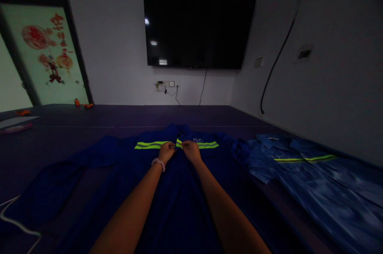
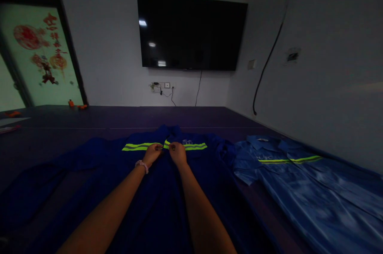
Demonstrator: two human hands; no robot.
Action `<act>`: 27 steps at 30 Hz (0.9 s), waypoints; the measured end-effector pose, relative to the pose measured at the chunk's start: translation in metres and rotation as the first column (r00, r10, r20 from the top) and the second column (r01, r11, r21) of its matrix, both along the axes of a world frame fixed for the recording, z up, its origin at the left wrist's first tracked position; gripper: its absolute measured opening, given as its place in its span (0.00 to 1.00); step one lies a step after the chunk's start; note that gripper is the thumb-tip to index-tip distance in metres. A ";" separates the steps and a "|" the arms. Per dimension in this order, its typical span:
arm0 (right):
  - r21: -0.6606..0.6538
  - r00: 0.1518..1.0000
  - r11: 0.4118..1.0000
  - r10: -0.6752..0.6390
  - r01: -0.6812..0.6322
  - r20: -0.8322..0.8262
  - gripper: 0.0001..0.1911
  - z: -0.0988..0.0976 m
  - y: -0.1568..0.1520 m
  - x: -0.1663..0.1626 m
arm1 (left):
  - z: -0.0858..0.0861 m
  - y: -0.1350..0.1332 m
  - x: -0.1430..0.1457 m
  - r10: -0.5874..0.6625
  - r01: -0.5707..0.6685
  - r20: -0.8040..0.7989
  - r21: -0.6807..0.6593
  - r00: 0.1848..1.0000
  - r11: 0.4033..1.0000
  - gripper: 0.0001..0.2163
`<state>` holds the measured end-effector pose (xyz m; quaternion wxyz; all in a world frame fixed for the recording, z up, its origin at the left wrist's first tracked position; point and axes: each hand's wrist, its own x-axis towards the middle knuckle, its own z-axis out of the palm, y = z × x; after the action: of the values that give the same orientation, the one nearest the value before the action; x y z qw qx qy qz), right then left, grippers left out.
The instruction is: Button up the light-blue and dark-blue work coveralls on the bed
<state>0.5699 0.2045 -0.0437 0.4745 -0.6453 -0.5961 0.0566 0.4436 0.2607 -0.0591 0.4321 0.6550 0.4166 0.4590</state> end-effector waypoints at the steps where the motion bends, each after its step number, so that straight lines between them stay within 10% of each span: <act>1: -0.019 1.000 1.000 -0.006 0.006 0.015 0.10 0.002 -0.001 0.001 | -0.001 0.000 0.000 -0.003 0.003 -0.005 0.007 1.000 1.000 0.10; 14: -0.314 0.931 0.948 0.160 -0.052 0.328 0.11 0.026 -0.065 -0.015 | 0.003 -0.010 -0.003 -0.015 0.019 -0.029 0.145 0.999 0.989 0.08; 27: -0.386 0.789 0.901 0.087 0.199 0.609 0.17 0.033 -0.117 -0.046 | 0.020 -0.042 -0.017 0.123 -0.106 -0.039 0.295 0.992 0.950 0.16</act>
<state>0.5243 0.0872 -0.0110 0.1027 -0.7346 -0.6695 -0.0398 0.4267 0.2188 -0.0390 0.2914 0.6992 0.3936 0.5208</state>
